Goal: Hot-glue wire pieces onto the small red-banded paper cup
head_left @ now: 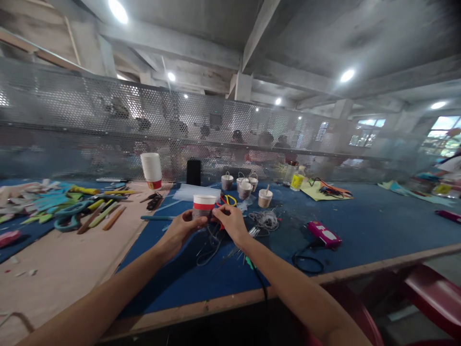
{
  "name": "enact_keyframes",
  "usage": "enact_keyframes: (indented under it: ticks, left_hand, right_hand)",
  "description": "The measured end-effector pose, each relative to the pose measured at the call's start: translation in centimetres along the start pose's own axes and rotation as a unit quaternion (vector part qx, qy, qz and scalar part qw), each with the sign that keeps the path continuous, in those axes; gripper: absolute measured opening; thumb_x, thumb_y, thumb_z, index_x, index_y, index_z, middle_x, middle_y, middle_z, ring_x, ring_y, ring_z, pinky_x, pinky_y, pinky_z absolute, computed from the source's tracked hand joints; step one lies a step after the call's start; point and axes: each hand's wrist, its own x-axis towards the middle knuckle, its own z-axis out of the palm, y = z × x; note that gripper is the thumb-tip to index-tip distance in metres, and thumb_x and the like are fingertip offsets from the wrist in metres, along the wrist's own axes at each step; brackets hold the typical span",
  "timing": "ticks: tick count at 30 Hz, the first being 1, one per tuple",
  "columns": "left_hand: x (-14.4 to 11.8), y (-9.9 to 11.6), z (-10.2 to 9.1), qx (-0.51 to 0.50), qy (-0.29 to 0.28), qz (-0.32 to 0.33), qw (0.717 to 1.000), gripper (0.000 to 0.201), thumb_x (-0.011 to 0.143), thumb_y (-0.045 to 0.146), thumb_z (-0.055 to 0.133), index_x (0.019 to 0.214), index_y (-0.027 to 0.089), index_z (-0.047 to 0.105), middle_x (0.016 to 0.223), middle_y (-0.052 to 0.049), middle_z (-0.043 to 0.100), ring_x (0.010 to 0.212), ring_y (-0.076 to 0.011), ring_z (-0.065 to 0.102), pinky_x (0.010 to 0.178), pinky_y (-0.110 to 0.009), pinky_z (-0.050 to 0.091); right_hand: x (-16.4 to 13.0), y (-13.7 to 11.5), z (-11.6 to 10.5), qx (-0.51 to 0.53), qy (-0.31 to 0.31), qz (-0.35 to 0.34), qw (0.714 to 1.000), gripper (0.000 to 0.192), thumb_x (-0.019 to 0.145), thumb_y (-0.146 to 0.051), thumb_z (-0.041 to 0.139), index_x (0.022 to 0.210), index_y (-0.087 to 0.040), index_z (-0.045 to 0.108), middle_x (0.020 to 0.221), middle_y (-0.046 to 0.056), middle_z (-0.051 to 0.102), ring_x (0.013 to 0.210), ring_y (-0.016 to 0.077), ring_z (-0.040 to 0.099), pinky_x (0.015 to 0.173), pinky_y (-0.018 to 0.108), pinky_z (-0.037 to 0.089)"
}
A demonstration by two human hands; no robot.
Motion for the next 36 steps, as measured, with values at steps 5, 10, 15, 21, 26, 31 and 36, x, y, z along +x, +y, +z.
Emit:
enact_keyframes:
  ticks: [5, 10, 15, 21, 26, 31, 36]
  left_hand:
    - [0.1, -0.1, -0.3, -0.006, -0.008, -0.003, 1.0, 0.045, 0.066, 0.022, 0.09, 0.107, 0.012, 0.075, 0.107, -0.013, 0.078, 0.098, -0.0243, 0.072, 0.092, -0.034, 0.054]
    - [0.2, -0.1, -0.5, -0.008, -0.017, -0.003, 1.0, 0.044, 0.068, 0.022, 0.089, 0.108, 0.013, 0.075, 0.111, -0.013, 0.077, 0.099, -0.0249, 0.072, 0.092, -0.034, 0.054]
    - [0.1, 0.0, -0.4, -0.011, -0.022, 0.0, 1.0, 0.04, 0.068, 0.024, 0.089, 0.105, 0.014, 0.077, 0.11, -0.012, 0.077, 0.096, -0.0232, 0.072, 0.089, -0.032, 0.054]
    - [0.3, -0.3, -0.6, -0.016, -0.028, 0.003, 0.999, 0.039, 0.069, 0.024, 0.088, 0.105, 0.014, 0.077, 0.106, -0.012, 0.078, 0.092, -0.0225, 0.072, 0.087, -0.032, 0.054]
    - [0.4, -0.3, -0.8, -0.017, -0.038, -0.002, 0.999, 0.038, 0.072, 0.024, 0.087, 0.107, 0.015, 0.077, 0.11, -0.011, 0.077, 0.098, -0.0231, 0.072, 0.091, -0.031, 0.054]
    - [0.4, -0.1, -0.7, -0.023, -0.041, 0.001, 0.999, 0.039, 0.07, 0.024, 0.088, 0.106, 0.014, 0.078, 0.113, -0.013, 0.077, 0.101, -0.0261, 0.072, 0.094, -0.034, 0.055]
    - [0.4, -0.3, -0.8, -0.024, -0.052, -0.007, 0.998, 0.04, 0.072, 0.024, 0.086, 0.11, 0.014, 0.077, 0.118, -0.013, 0.076, 0.104, -0.0247, 0.071, 0.095, -0.033, 0.054]
  right_hand:
    - [-0.1, -0.4, 0.1, 0.025, 0.001, 0.015, 1.0, 0.026, 0.078, -0.046, 0.073, 0.072, -0.021, 0.066, 0.07, 0.001, 0.07, 0.072, 0.0229, 0.073, 0.069, 0.031, 0.055]
    - [-0.2, -0.6, 0.1, 0.036, -0.003, 0.02, 0.999, 0.028, 0.077, -0.048, 0.074, 0.073, -0.021, 0.066, 0.071, 0.001, 0.07, 0.072, 0.0233, 0.074, 0.069, 0.031, 0.055]
    - [-0.3, -1.0, 0.1, 0.034, 0.001, 0.019, 0.999, 0.027, 0.077, -0.046, 0.073, 0.071, -0.021, 0.066, 0.071, 0.0, 0.07, 0.07, 0.0219, 0.073, 0.069, 0.031, 0.054]
    - [-0.3, -0.9, 0.1, 0.033, 0.0, 0.024, 0.999, 0.027, 0.078, -0.046, 0.074, 0.073, -0.021, 0.066, 0.072, 0.001, 0.071, 0.073, 0.0228, 0.074, 0.068, 0.03, 0.054]
    - [-0.4, -1.0, 0.1, 0.052, -0.001, 0.03, 0.998, 0.027, 0.077, -0.045, 0.075, 0.072, -0.02, 0.065, 0.071, 0.0, 0.069, 0.072, 0.0215, 0.074, 0.07, 0.029, 0.054]
    - [-0.6, -1.6, 0.1, 0.068, 0.003, 0.036, 0.997, 0.029, 0.075, -0.046, 0.076, 0.071, -0.02, 0.064, 0.071, -0.002, 0.067, 0.067, 0.0192, 0.072, 0.071, 0.03, 0.055]
    - [-0.6, -1.7, 0.1, 0.089, 0.003, 0.043, 0.995, 0.031, 0.071, -0.047, 0.079, 0.07, -0.02, 0.062, 0.07, -0.002, 0.065, 0.066, 0.0183, 0.071, 0.072, 0.031, 0.057]
